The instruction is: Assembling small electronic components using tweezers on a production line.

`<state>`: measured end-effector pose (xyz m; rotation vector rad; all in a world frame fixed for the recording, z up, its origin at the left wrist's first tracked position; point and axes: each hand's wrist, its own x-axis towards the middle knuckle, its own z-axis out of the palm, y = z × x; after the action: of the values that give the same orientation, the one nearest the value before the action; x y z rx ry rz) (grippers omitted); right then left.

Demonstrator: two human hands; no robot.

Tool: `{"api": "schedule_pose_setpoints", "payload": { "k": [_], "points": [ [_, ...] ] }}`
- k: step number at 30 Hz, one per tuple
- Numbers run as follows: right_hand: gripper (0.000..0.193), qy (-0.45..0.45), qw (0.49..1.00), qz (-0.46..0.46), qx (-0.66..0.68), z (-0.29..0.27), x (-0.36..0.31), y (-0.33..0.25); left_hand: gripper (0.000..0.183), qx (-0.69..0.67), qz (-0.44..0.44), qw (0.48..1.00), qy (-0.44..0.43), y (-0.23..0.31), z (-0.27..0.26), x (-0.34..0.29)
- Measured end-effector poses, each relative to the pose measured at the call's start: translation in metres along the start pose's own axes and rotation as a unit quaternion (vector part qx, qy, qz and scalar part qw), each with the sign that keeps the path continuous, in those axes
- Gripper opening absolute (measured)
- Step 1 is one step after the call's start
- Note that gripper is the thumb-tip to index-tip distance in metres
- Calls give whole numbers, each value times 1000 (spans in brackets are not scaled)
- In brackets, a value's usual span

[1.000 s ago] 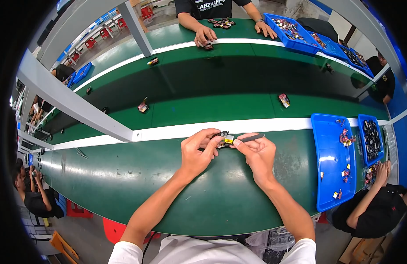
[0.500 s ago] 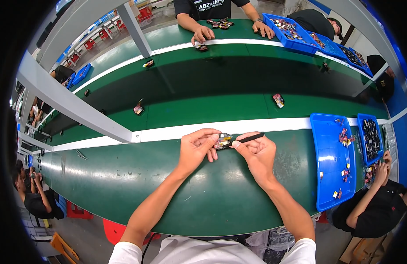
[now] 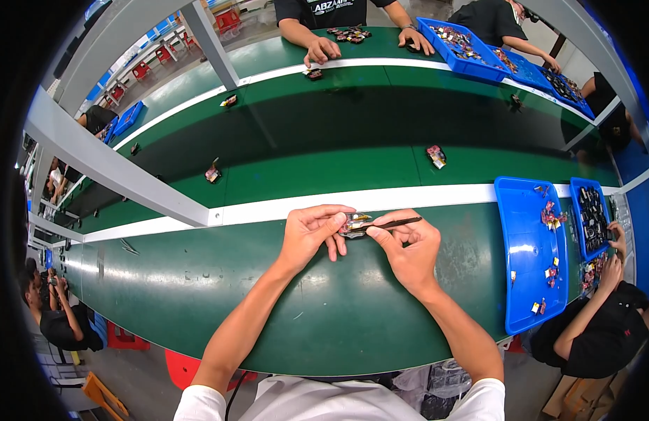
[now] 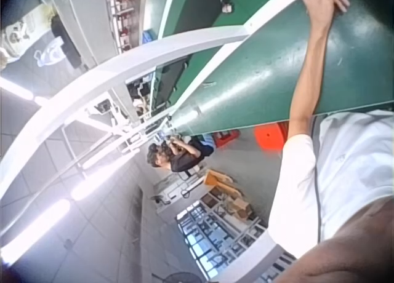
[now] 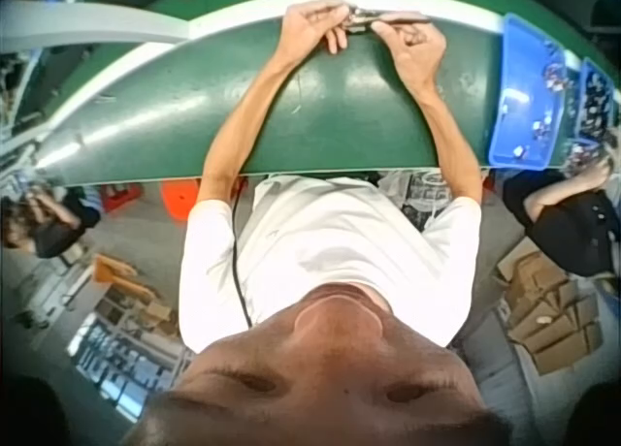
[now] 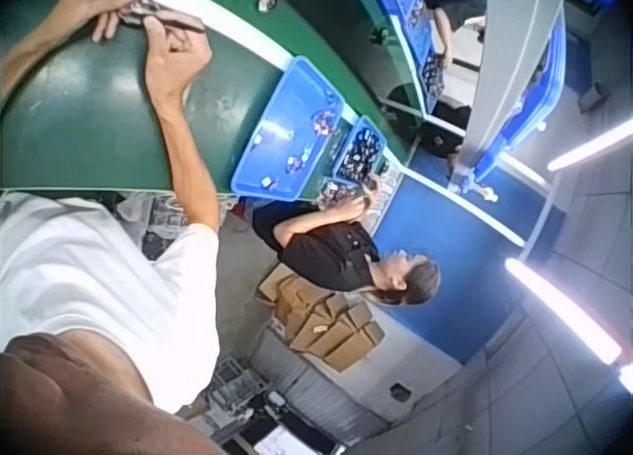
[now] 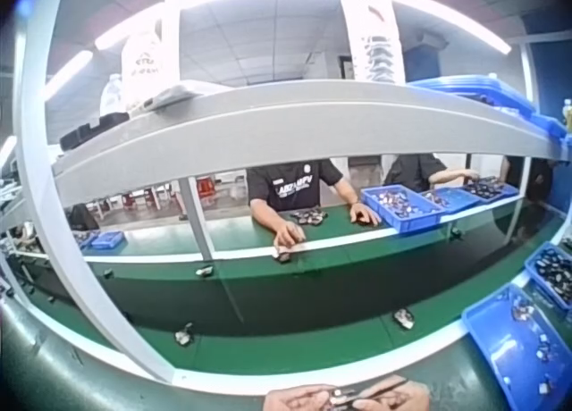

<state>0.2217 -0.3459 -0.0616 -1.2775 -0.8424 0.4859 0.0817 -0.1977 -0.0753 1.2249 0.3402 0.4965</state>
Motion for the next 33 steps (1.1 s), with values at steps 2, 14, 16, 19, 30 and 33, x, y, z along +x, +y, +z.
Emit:
{"api": "schedule_pose_setpoints", "payload": {
  "k": [2, 14, 16, 19, 30, 33],
  "points": [
    [12, -2, 1000, -12, -5, 1, -1, -1, 27, 7, 0, 1000, -2, 0, 0, 0],
    [13, 2, 993, -66, -102, -4, -4, 4, 26, -5, 9, 1000, 3, -1, 3, 2],
    [13, 0, 994, -57, -90, -4, -4, 3, 26, -4, 8, 1000, 3, -3, 2, 2],
    [13, 0, 997, -35, -66, -3, -3, 1, 25, -2, 7, 1000, 3, -3, 3, 2],
    [15, 8, 1000, -8, -29, -7, 0, 2, 25, 6, 12, 1000, 5, -7, 3, 5],
    [16, 7, 996, -44, -74, -10, 1, 0, 25, 3, 20, 1000, 11, -8, 3, 6]
  ]
}}
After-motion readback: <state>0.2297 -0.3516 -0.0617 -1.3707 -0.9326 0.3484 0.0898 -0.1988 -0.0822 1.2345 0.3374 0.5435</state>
